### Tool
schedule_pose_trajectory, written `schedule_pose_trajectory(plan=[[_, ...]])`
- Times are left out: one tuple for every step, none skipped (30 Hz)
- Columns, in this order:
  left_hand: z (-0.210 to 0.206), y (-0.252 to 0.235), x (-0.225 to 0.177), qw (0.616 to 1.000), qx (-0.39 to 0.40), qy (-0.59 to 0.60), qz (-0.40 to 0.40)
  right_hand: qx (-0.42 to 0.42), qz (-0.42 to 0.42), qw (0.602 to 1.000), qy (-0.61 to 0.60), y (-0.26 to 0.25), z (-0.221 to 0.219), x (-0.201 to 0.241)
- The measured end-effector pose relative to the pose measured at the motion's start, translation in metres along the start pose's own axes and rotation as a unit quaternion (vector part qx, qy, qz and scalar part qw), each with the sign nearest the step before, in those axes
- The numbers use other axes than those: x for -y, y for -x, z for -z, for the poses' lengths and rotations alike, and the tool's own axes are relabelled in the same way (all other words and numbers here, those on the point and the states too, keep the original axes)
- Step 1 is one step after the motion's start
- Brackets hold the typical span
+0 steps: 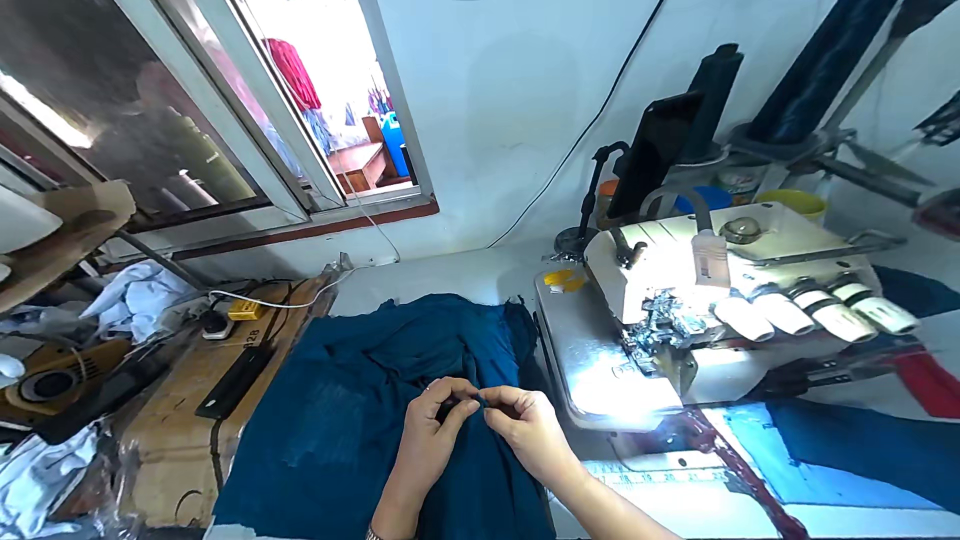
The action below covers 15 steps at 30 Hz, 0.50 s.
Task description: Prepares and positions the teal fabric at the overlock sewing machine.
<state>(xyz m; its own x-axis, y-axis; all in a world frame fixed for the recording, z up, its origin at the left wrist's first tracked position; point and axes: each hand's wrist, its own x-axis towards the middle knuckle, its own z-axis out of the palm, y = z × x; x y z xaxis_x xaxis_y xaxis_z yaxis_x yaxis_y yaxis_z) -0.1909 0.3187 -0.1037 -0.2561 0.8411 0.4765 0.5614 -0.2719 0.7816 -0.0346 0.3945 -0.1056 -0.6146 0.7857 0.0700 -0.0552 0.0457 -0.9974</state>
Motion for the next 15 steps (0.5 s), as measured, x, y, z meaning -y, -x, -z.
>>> schedule_pose_trajectory(plan=[[0.0,0.001,0.0,1.0,0.0,-0.012,0.0,0.003,0.002,1.0,0.008,0.0,0.0,0.0],[0.001,0.002,-0.001,1.0,-0.001,-0.026,-0.002,0.004,0.002,1.0,0.016,0.0,-0.001,0.001],[0.0,0.003,-0.002,0.999,-0.006,-0.041,-0.006,0.0,0.004,1.0,0.022,0.001,-0.002,0.001],[0.0,0.004,-0.003,0.998,-0.011,-0.054,-0.009,-0.011,0.01,1.0,0.026,0.004,-0.005,0.001],[0.0,0.006,-0.004,0.998,-0.016,-0.064,-0.011,-0.026,0.029,0.999,0.029,0.007,-0.008,-0.002],[0.0,0.007,-0.005,0.997,-0.019,-0.07,-0.012,-0.039,0.065,0.997,0.034,0.013,-0.013,-0.005],[0.001,0.008,-0.006,0.997,-0.02,-0.069,-0.01,-0.055,0.109,0.992,0.044,0.019,-0.017,-0.01],[0.003,0.008,-0.008,0.998,-0.021,-0.057,-0.005,-0.068,0.148,0.985,0.06,0.027,-0.021,-0.015],[0.005,0.009,-0.01,0.999,-0.024,-0.039,0.002,-0.075,0.177,0.978,0.08,0.036,-0.024,-0.019],[0.007,0.01,-0.013,0.999,-0.029,-0.02,0.008,-0.078,0.193,0.973,0.097,0.045,-0.027,-0.023],[0.009,0.011,-0.015,0.999,-0.034,-0.007,0.009,-0.077,0.195,0.972,0.106,0.055,-0.028,-0.025],[0.01,0.012,-0.017,0.999,-0.036,-0.007,0.006,-0.074,0.186,0.974,0.107,0.064,-0.029,-0.026],[0.01,0.013,-0.019,0.999,-0.035,-0.019,-0.001,-0.077,0.172,0.977,0.1,0.071,-0.028,-0.026],[0.008,0.013,-0.021,0.999,-0.034,-0.036,-0.012,-0.083,0.157,0.98,0.091,0.076,-0.025,-0.022],[0.004,0.011,-0.025,0.998,-0.027,-0.049,-0.025,-0.092,0.145,0.982,0.078,0.079,-0.02,-0.017]])
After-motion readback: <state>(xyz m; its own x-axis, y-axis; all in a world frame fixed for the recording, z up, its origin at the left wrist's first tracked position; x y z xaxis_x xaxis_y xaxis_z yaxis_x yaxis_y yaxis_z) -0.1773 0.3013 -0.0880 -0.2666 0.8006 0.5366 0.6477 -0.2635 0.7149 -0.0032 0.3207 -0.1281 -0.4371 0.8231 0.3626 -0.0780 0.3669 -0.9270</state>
